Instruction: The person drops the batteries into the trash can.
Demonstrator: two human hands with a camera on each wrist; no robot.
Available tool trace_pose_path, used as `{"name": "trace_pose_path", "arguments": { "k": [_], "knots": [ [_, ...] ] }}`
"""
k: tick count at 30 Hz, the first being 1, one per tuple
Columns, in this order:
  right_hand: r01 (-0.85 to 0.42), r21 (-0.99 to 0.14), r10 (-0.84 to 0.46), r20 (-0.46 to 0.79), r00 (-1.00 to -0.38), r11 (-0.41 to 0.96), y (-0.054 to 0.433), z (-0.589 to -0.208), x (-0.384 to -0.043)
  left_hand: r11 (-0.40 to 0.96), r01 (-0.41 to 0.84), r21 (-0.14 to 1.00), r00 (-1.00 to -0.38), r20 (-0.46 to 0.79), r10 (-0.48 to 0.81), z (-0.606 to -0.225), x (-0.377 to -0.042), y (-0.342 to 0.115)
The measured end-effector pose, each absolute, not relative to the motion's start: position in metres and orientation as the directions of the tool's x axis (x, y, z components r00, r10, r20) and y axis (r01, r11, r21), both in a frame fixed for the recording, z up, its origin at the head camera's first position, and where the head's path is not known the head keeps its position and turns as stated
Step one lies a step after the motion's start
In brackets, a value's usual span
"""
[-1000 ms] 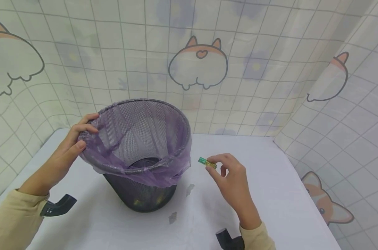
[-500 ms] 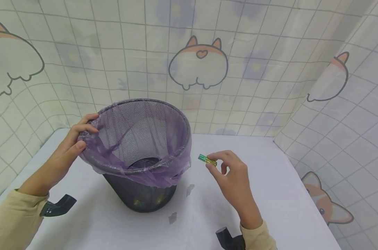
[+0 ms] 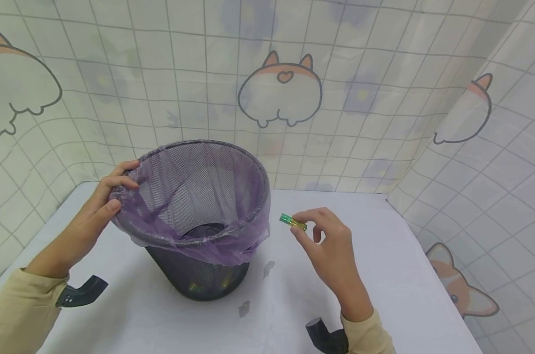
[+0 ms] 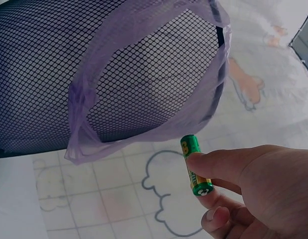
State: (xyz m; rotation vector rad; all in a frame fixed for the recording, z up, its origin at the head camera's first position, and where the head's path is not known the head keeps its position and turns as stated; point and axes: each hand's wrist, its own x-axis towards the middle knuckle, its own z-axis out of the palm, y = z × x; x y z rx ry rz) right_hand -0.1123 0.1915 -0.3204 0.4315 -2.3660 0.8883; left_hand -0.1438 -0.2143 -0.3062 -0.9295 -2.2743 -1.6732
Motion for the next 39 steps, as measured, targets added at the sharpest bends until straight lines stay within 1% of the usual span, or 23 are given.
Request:
{"name": "trace_pose_path", "arguments": {
  "k": [14,21,28,39],
  "knots": [
    [-0.485,-0.484,-0.102,0.623,-0.775,0.728,0.190,-0.308,-0.114,0.178,0.559,0.810,-0.803,0.476,0.358,-0.304,-0.142,-0.213],
    [-0.517,-0.466,-0.121,0.648,-0.752,0.718,0.188,-0.303,-0.115,0.169,0.563,0.809,-0.799,0.481,0.359,-0.304,-0.142,-0.212],
    [-0.554,-0.475,-0.136,0.663,-0.736,0.683,0.184,-0.298,-0.115,0.173,0.561,0.810,-0.801,0.479,0.359,-0.305,-0.143,-0.213],
    [-0.568,-0.450,-0.155,0.674,-0.722,0.689,0.181,-0.292,-0.116,0.177,0.562,0.808,-0.798,0.473,0.374,-0.306,-0.143,-0.214]
  ]
}}
